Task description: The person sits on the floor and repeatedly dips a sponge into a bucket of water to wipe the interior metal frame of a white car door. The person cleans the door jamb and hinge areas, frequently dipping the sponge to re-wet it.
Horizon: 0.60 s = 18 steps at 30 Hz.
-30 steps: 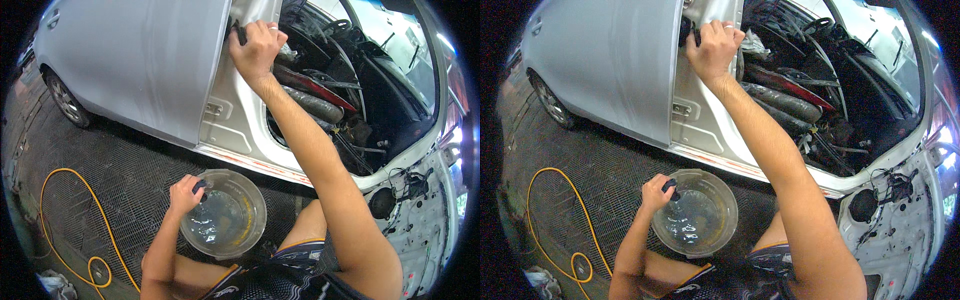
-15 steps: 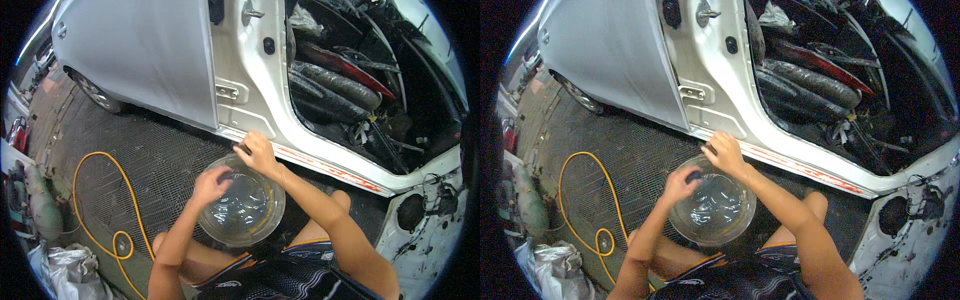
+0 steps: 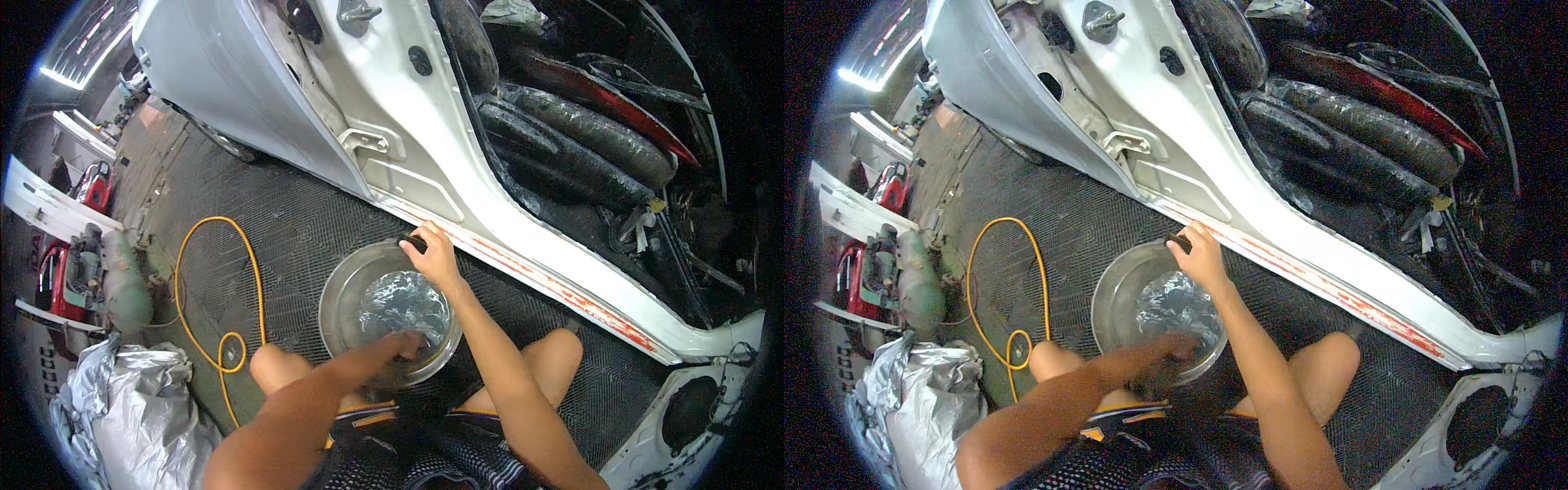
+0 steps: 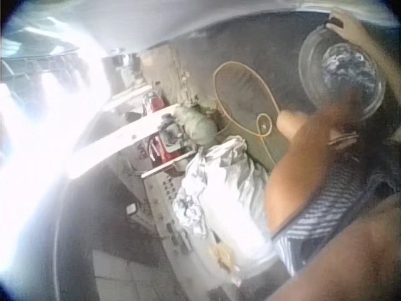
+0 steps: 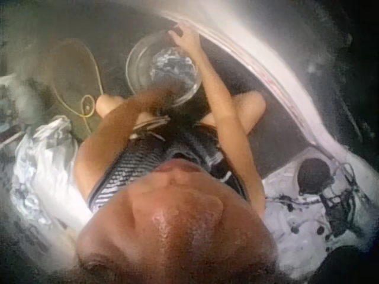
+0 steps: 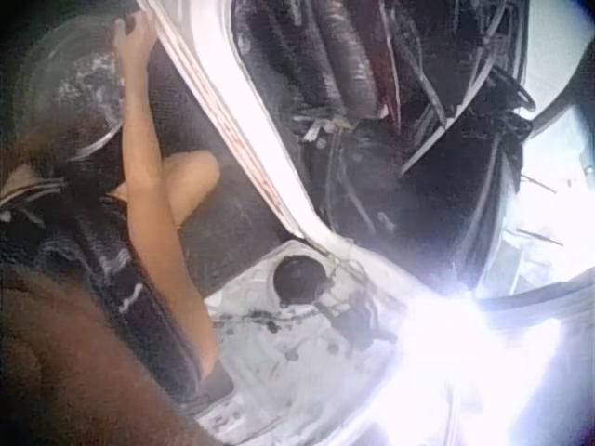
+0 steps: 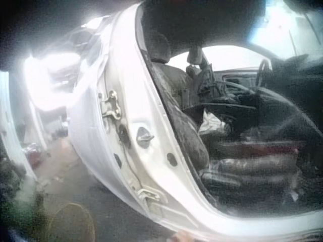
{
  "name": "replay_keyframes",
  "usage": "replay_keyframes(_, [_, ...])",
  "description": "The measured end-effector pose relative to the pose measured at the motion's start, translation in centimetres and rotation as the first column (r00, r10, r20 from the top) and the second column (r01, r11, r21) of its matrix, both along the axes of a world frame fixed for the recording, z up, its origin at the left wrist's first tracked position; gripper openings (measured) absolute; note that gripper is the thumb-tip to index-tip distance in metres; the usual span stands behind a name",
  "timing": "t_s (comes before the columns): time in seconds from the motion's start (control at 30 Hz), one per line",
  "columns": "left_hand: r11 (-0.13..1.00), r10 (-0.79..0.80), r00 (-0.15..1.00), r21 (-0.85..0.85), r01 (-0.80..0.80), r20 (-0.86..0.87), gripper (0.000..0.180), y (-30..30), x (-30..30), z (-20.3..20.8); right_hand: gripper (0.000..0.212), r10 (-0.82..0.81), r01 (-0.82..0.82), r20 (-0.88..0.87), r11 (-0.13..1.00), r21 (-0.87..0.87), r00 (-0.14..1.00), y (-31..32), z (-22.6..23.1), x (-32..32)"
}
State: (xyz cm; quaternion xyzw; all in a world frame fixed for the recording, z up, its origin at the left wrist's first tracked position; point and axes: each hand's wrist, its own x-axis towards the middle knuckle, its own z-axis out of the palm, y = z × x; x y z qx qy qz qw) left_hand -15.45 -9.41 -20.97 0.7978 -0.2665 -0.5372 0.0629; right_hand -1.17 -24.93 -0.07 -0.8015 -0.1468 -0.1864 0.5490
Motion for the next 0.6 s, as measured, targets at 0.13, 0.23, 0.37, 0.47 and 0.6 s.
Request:
replay_keyframes(0.13, [0.831,0.496,0.858,-0.216,-0.513,-0.134,0.073,2.4,3.7,17.4,0.027,-0.009,0.009,0.004,1.0,0.024,1.0,-1.3,-0.4,0.8])
replay_keyframes(0.23, [0.766,0.489,0.86,-0.4,-0.503,-0.146,0.054,2.7,6.8,34.1,0.027,0.027,-0.028,0.037,0.999,0.02,0.999,-0.2,0.0,0.7])
replay_keyframes(0.37, [0.871,0.324,0.375,-0.429,0.24,0.869,0.033,1.0,15.1,53.1,0.024,0.076,-0.074,0.081,0.997,-0.017,0.994,-0.3,-0.8,0.3])
replay_keyframes(0.47, [0.958,0.046,-0.354,0.059,0.282,0.934,0.029,0.7,24.0,62.1,0.025,0.114,-0.114,-0.007,0.993,-0.013,0.993,-0.4,-0.4,-0.1])
replay_keyframes(0.6, [0.998,-0.06,-0.334,0.068,0.013,0.941,0.026,-1.7,26.1,63.1,0.027,0.055,-0.051,0.106,0.998,-0.041,0.993,-0.2,-0.9,0.2])
